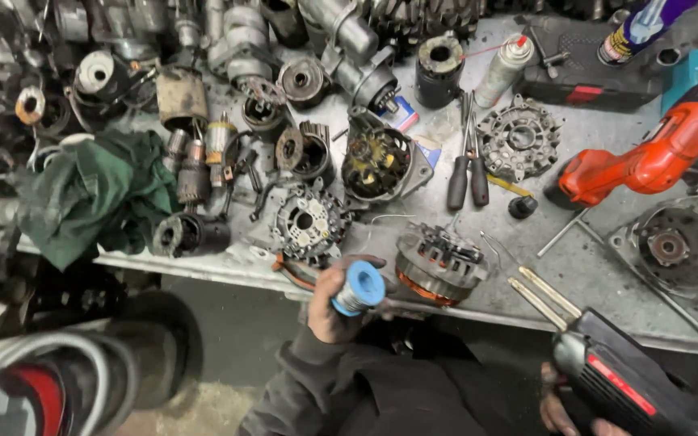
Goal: Soldering wires onto a car alternator component on a workbench.
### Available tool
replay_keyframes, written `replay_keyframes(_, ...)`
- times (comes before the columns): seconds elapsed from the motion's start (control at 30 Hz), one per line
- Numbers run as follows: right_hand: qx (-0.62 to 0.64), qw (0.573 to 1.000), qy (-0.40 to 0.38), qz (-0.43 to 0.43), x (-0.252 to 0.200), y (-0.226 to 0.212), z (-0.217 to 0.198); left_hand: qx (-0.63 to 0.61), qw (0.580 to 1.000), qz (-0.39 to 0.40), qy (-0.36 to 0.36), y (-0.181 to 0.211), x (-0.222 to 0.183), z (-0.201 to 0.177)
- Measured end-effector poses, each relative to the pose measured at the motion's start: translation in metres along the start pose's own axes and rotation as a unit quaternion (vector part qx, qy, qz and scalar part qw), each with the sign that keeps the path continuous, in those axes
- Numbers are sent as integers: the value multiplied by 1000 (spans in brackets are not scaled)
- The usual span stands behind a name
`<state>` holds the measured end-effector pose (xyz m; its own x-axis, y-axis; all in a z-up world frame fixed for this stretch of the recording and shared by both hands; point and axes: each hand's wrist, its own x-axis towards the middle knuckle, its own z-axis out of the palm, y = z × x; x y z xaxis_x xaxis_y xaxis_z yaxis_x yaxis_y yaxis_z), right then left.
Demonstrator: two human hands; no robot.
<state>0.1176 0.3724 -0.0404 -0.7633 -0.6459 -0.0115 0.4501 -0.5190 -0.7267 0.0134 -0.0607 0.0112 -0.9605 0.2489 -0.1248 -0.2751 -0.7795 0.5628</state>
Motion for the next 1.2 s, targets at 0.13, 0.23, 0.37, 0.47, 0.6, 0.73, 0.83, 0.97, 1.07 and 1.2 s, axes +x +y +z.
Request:
replay_keyframes(0.13, 9, 996, 9, -84, -13, 30, 21, 99, 995, 19, 1, -10, 17, -18)
replay_keyframes(0.23, 26, 991, 21, -127, -30, 51, 24, 193, 980, 53, -11, -19, 24, -28)
replay_keyframes(0.37, -10, 986, 85, -141, -39, 53, 30, 279, 957, 80, -22, -19, 34, -17)
replay_keyframes(0.47, 30, 985, 83, -150, -11, 23, 65, 270, 959, 86, -22, -27, 42, -15)
replay_keyframes(0.6, -159, 878, 450, 36, -6, 58, 67, 316, 941, 118, -11, -31, 56, -11)
replay_keyframes(0.73, -152, 809, 541, -172, 53, 86, 71, 381, 915, 132, 26, -27, 62, 1)
replay_keyframes(0.83, -140, 828, 495, -225, 99, 72, 84, 403, 907, 112, 48, -28, 64, 2)
replay_keyframes(0.97, -229, 811, 513, -164, 104, 87, 70, 419, 903, 80, 58, -31, 50, 7)
replay_keyframes(1.07, -348, 782, 511, -82, 105, 88, 69, 407, 909, 71, 53, -35, 29, 13)
replay_keyframes(1.2, -333, 790, 506, -93, 90, 101, 56, 427, 901, 73, 36, -36, 6, 21)
